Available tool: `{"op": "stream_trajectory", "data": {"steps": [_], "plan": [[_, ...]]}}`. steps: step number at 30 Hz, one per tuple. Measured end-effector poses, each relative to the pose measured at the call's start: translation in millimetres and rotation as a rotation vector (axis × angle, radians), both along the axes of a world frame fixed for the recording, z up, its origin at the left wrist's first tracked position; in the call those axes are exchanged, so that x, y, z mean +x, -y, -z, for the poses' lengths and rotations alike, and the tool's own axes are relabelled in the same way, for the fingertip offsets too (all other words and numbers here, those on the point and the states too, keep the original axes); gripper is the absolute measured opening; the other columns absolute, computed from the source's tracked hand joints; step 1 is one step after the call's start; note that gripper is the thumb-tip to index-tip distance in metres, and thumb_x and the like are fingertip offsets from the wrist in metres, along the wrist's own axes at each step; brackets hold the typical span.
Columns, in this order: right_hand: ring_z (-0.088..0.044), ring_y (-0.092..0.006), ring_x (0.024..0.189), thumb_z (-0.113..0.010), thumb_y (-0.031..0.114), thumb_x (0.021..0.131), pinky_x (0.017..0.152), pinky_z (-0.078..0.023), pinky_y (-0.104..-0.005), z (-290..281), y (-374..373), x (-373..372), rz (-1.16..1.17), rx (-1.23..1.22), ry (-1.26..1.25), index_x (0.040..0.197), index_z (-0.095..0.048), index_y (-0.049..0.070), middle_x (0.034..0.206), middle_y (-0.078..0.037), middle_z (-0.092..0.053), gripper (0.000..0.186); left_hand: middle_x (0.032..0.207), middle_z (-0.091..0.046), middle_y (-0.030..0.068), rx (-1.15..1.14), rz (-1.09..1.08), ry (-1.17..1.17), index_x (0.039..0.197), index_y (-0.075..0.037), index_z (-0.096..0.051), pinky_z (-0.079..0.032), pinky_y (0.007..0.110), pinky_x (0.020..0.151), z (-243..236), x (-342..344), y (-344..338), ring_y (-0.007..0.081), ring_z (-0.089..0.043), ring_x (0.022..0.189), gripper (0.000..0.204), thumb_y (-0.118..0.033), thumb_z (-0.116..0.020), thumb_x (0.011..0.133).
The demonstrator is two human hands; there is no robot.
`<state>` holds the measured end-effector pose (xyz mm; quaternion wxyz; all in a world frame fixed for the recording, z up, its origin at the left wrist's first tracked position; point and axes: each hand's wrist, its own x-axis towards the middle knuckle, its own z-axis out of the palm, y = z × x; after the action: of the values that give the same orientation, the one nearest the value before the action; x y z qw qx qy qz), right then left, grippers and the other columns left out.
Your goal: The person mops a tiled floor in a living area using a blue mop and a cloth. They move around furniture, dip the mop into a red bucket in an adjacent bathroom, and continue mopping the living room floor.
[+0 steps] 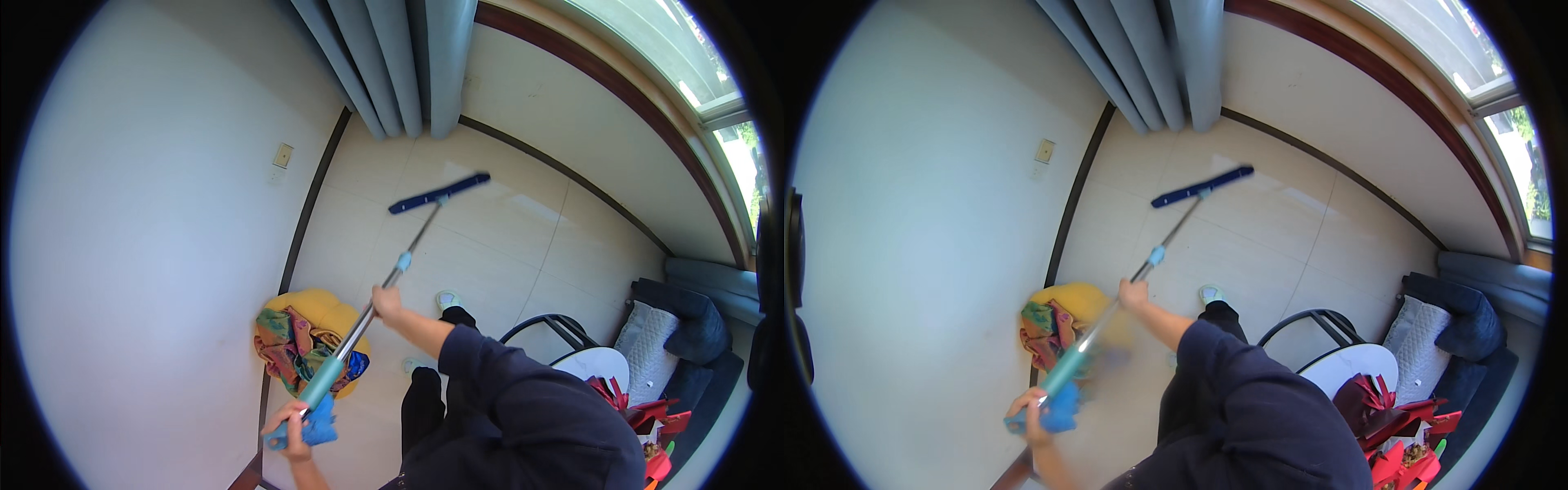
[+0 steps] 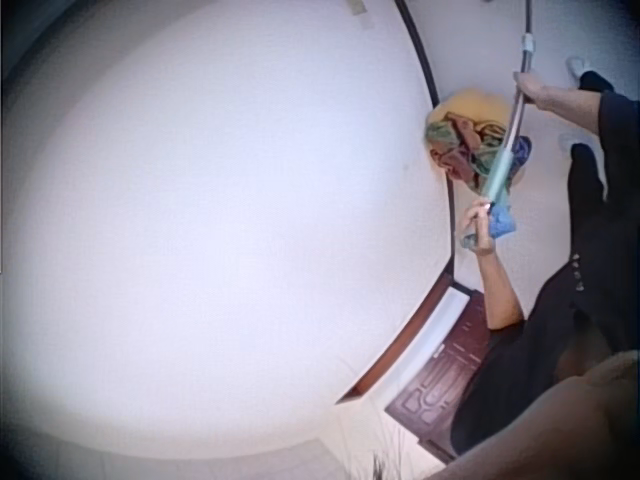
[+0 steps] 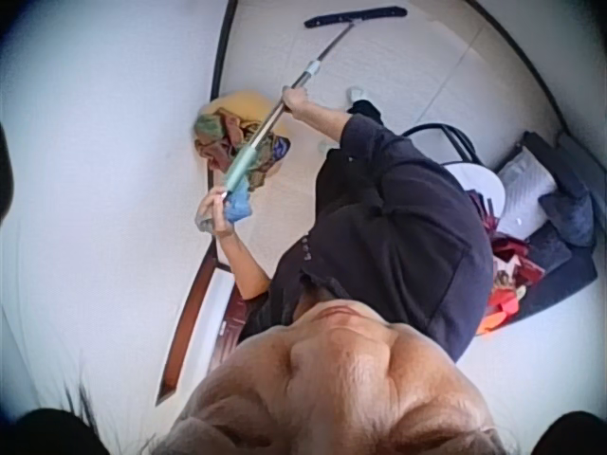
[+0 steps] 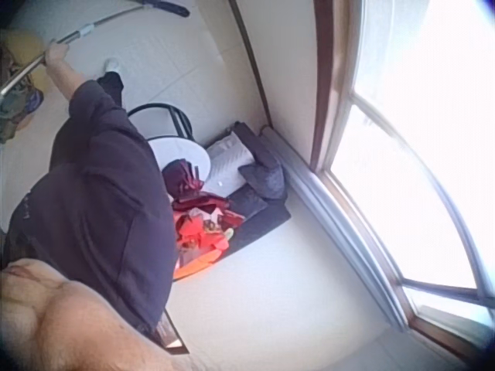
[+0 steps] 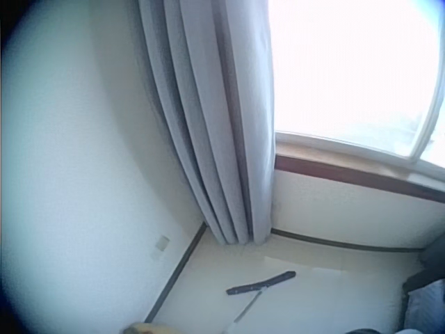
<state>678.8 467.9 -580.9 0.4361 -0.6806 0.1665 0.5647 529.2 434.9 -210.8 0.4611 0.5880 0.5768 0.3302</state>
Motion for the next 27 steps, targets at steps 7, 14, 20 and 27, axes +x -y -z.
{"op": "stream_trajectory", "data": {"steps": [7,14,20,27], "plan": [[-0.060,-0.0277,0.054,-0.048,0.014,0.087,0.042,-0.051,-0.0366,-93,50,-73,-0.881,0.791,0.578,0.091,-0.039,-0.011,0.071,-0.017,-0.054,0.027,0.071,-0.059,0.0175,0.130,-0.170,0.072,0.070,0.000,-0.048,-0.039,0.021,0.046,-68,-58,21,0.0114,-0.045,0.047,0.014,-0.013,-0.053,0.073],[-0.058,-0.0261,0.048,-0.053,0.016,0.083,0.037,-0.045,-0.0358,-118,9,-102,-0.599,0.462,0.132,0.085,-0.045,-0.012,0.065,-0.017,-0.056,0.029,0.076,-0.057,0.0199,0.192,-0.396,-0.018,0.073,0.001,-0.047,-0.040,0.023,0.053,-60,-73,75,0.0143,-0.046,0.056,0.015,-0.014,-0.051,0.076],[-0.063,-0.0290,0.055,-0.055,0.012,0.081,0.041,-0.050,-0.0370,-131,-45,-135,-0.565,0.128,-0.019,0.094,-0.046,-0.011,0.070,-0.019,-0.059,0.028,0.086,-0.059,0.0159,0.184,-0.681,-0.041,0.077,-0.002,-0.050,-0.038,0.023,0.059,-37,-62,103,0.0097,-0.046,0.062,0.012,-0.012,-0.048,0.083],[-0.064,-0.0271,0.053,-0.054,0.008,0.081,0.040,-0.050,-0.0351,-104,-84,-113,-0.730,0.080,-0.079,0.096,-0.047,-0.013,0.070,-0.018,-0.061,0.027,0.090,-0.060,0.0068,-0.035,-1.035,0.060,0.087,-0.001,-0.059,-0.040,0.018,0.053,13,-26,80,0.0086,-0.051,0.067,0.017,-0.018,-0.056,0.084]]}}
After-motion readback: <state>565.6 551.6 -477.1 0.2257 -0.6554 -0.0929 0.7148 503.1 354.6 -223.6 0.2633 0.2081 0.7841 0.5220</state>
